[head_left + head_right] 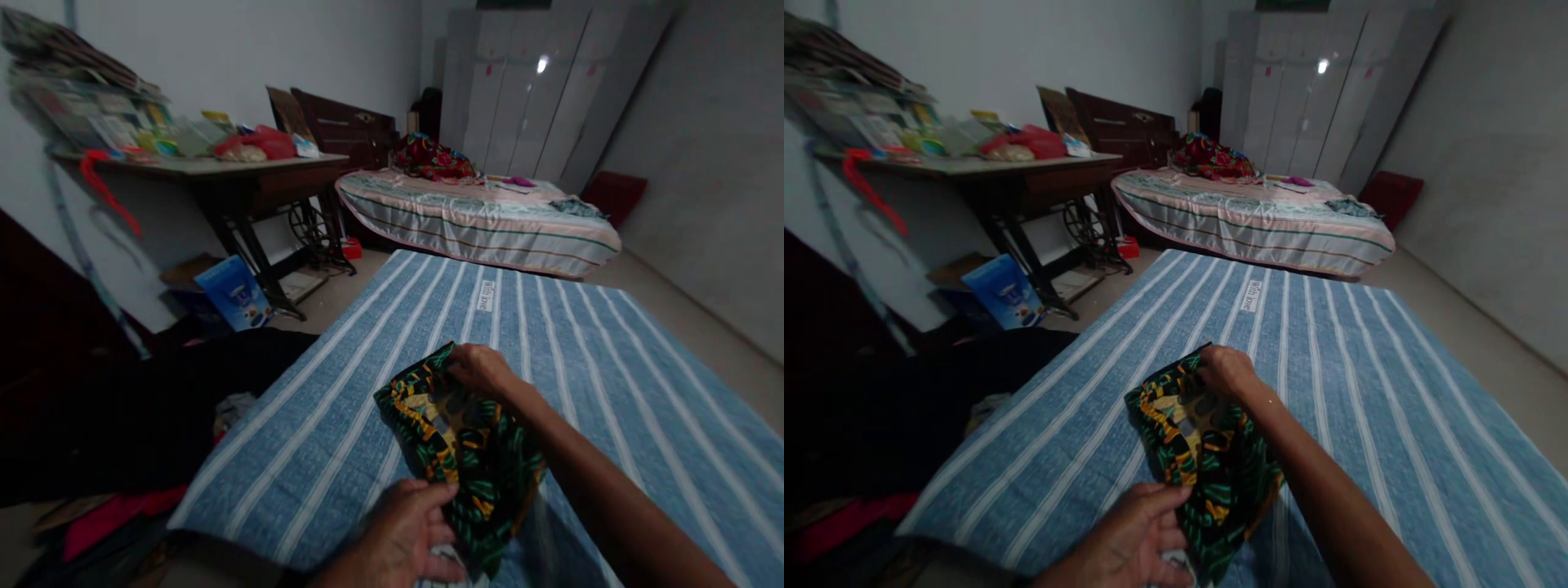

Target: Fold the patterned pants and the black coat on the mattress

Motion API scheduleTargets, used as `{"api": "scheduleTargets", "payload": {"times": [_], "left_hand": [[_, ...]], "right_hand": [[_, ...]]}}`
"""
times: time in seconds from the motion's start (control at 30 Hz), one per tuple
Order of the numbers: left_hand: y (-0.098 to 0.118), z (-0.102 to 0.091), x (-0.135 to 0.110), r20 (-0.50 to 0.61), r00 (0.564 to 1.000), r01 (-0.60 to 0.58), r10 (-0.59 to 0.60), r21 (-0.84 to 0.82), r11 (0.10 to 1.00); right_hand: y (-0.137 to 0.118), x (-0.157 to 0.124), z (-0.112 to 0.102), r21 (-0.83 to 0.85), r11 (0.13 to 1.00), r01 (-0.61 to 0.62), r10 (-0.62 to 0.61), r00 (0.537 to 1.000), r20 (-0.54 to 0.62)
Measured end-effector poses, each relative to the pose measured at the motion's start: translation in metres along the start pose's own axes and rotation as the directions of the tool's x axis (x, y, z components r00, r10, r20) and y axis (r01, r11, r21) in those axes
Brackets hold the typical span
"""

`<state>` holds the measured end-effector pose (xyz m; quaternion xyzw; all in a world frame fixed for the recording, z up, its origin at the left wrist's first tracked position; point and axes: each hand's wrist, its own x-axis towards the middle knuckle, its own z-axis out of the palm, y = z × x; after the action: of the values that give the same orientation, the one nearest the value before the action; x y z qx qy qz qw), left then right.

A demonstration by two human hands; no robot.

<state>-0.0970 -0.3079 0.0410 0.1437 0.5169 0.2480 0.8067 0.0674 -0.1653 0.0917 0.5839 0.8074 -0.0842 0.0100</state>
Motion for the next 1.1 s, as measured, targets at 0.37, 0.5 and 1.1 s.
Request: {"api": "scheduleTargets", "payload": {"times": [0.37, 0.5, 1.1], "left_hand": [[-0.030, -0.010, 0.029, -0.057, 0.998, -0.006, 0.006, 0.012, 1.000], [-0.036, -0.011, 0.041, -0.056, 0.998, -0.042, 0.042, 0.017, 0.999], [-0.024, 0.002, 0.015, -0.024, 0.999, -0.036, 0.038, 0.087, 0.996]], "right_hand": [[-0.106, 0.092, 0.005, -0.006, 0.886, 0.463, -0.415, 0.799, 0.436], [-0.115, 0.096, 0.010, -0.025, 0.865, 0.502, -0.417, 0.745, 0.521], [-0.094, 0.078, -0.008, 0.131, 0.920, 0.368, -0.382, 0.773, 0.506]]}}
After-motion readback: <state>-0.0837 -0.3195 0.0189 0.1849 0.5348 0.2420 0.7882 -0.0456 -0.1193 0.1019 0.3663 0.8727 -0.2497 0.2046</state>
